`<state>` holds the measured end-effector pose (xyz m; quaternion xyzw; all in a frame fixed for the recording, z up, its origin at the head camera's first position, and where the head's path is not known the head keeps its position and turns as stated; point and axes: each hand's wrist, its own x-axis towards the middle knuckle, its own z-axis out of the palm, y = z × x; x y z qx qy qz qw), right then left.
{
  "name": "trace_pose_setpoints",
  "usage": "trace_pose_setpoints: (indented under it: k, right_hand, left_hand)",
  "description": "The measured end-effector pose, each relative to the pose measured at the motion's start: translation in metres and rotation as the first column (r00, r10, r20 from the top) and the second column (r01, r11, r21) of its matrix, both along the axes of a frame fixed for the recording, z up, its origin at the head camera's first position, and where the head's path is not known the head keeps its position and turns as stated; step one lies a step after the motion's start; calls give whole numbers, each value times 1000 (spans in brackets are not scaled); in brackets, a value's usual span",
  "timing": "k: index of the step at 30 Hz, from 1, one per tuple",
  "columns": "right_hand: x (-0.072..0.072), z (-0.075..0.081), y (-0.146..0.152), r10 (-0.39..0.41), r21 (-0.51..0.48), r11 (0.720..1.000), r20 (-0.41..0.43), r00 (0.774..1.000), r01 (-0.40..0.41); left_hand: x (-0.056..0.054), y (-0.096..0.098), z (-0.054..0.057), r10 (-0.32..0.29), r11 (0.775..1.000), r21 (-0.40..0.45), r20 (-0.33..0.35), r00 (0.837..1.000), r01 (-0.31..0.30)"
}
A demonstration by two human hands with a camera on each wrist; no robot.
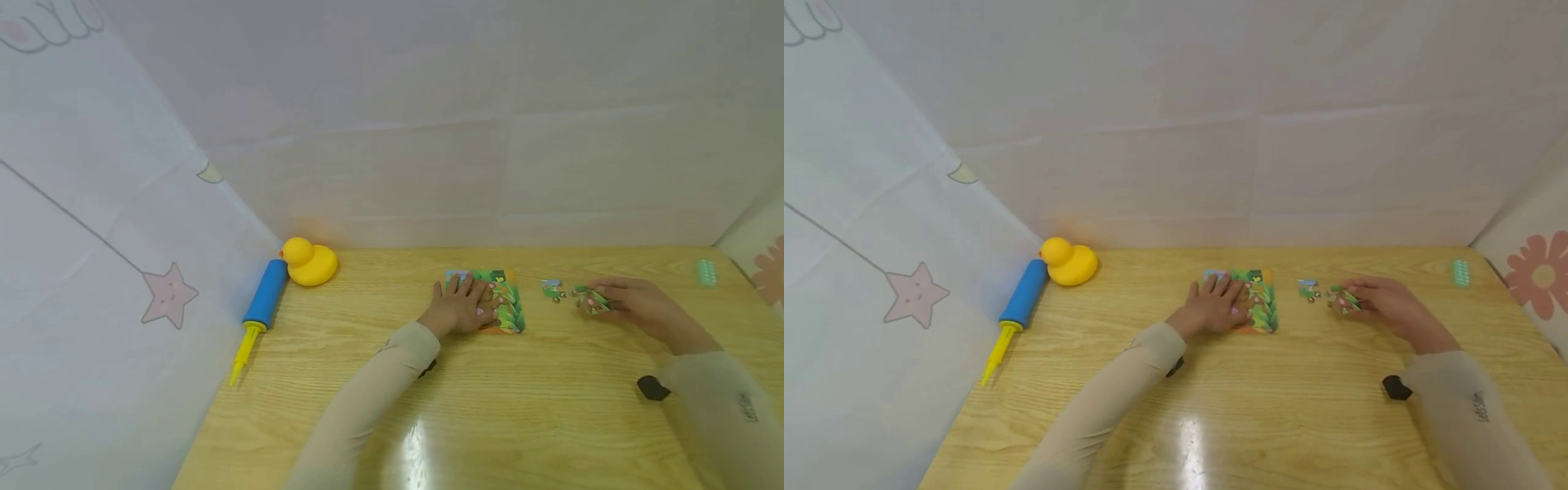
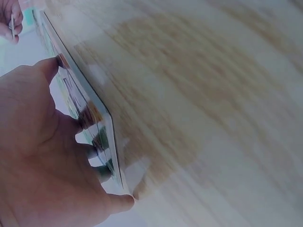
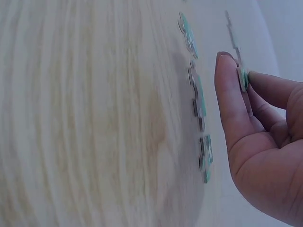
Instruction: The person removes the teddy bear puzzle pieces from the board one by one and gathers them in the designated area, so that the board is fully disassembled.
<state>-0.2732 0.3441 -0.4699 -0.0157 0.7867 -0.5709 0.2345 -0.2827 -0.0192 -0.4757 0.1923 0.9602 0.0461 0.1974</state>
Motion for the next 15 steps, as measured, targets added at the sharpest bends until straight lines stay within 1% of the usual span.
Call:
trace_pose_setpoints:
  k: [2,4,5,7,9,10,11,13,15]
  right_hand:
    - [2,-1,6,-11,-16,1000,1,1000,11]
    - [5,-4,11,-35,-89,995,15,999,36]
    - [7,-5,15,-49,-143,988,34,998,53]
    - [12,-8,21,-75,-248,964,73,994,91]
    - [17,-10,28,-92,-361,923,121,988,130]
    - [19,-10,32,-97,-399,905,147,984,149]
    - [20,-11,35,-97,-423,892,164,982,158]
    - [22,-12,40,-102,-434,885,176,979,170]
    - [25,-12,44,-106,-409,897,170,980,168]
  left_hand:
    - [0,0,0,2,1000,-1,5,1000,-2]
    - [0,0,0,-2,1000,1,1,1000,2]
    - [0,0,-1,-2,1000,2,0,1000,2]
    - [0,1,-2,-3,1000,1,-5,1000,3]
    - [0,1,-2,-4,1000,5,-8,1000,4]
    - [0,1,-3,-2,1000,3,-8,1000,2]
    - [0,1,-3,-1,1000,3,-6,1000,1]
    - [-1,1,-4,0,1000,3,-7,1000,0]
    - [-2,0,-5,1,1000,-2,-8,1000,-1]
